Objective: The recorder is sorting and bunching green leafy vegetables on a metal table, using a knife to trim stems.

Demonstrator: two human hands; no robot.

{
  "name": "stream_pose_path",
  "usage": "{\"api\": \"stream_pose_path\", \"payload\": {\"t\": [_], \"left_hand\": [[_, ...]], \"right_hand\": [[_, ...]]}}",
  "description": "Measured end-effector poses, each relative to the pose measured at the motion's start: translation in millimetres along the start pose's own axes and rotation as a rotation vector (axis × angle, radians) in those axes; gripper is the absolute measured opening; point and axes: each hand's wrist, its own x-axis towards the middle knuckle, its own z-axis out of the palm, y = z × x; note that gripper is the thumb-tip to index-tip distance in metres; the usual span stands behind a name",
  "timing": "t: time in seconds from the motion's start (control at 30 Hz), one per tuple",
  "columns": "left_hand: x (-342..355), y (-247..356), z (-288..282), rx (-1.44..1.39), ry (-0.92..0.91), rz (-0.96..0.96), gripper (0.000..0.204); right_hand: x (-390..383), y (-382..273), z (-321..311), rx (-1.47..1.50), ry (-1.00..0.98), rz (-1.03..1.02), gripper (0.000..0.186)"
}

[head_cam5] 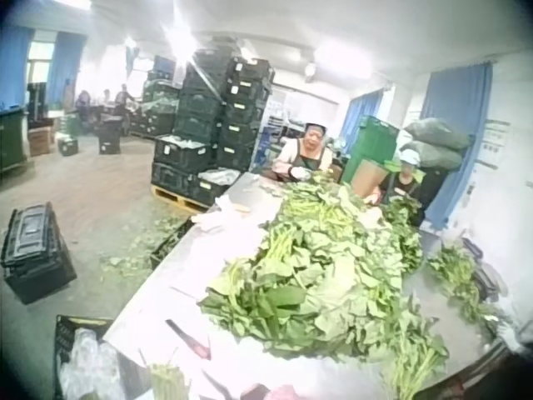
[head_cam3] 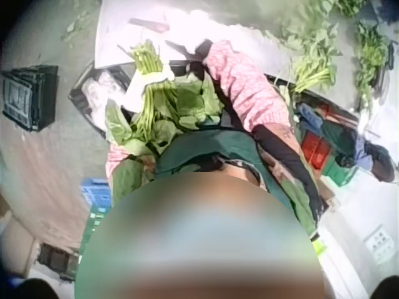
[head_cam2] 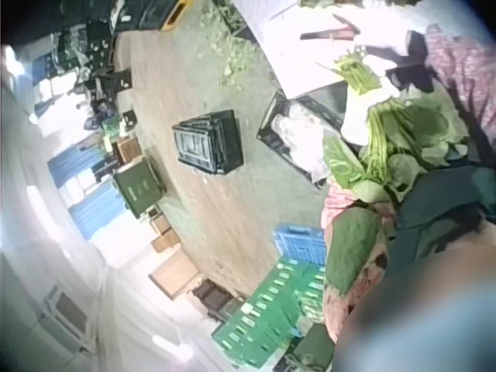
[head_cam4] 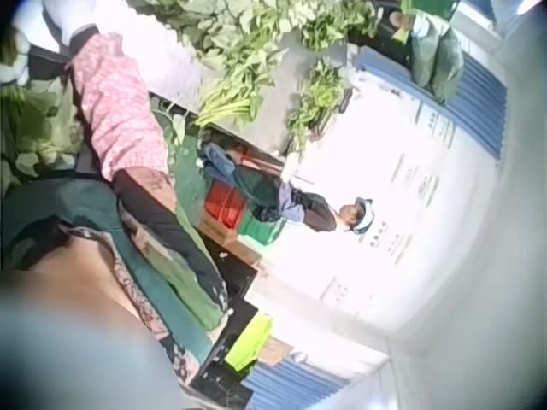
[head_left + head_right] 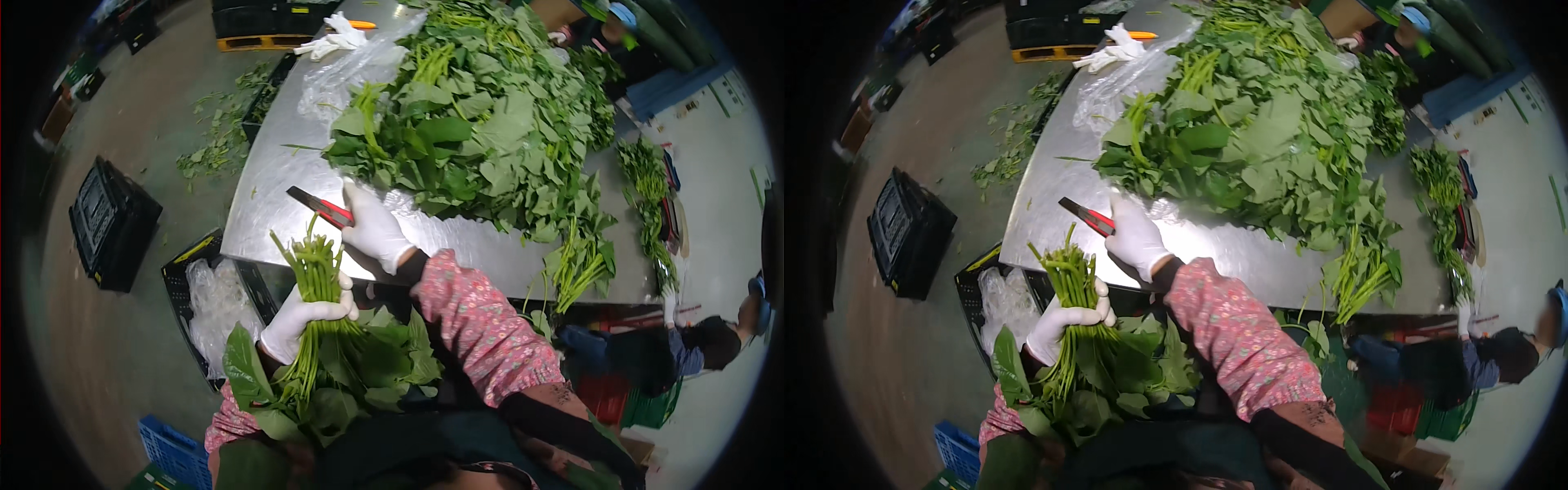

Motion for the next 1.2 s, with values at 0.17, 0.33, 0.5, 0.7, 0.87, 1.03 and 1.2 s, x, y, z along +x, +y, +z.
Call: {"api": "stream_pose_path", "payload": {"t": [0.17,0.33,0.5,0.7,0.87,1.03,1.2], "left_hand": [[42.8,-1.0,28.6,-0.074,-0.173,-0.147,0.039],[101.8,-20.5,94.8,-0.007,-0.434,-0.400,0.040],[136.6,-65.7,193.4,0.240,-0.611,-0.703,0.041],[151.3,-139.5,292.3,0.550,-0.717,-0.957,0.042],[160.0,-191.4,337.9,0.814,-0.829,-1.016,0.029],[171.1,-231.8,353.5,0.886,-0.977,-1.015,0.028],[184.6,-252.0,353.1,0.808,-1.134,-1.058,0.050]], "right_hand": [[-95.5,31.9,-89.3,0.461,0.187,0.274,0.050],[-220.1,21.7,-174.3,0.587,0.493,0.513,0.038],[-317.3,20.0,-195.8,-0.050,0.684,0.308,0.024],[-403.0,33.5,-197.1,-0.239,0.893,0.468,0.027],[-456.6,51.7,-191.9,-0.043,0.885,0.624,0.031],[-483.8,59.0,-196.0,-0.067,0.977,0.621,0.022],[-502.7,68.2,-196.6,-0.013,0.948,0.601,0.024]]}}
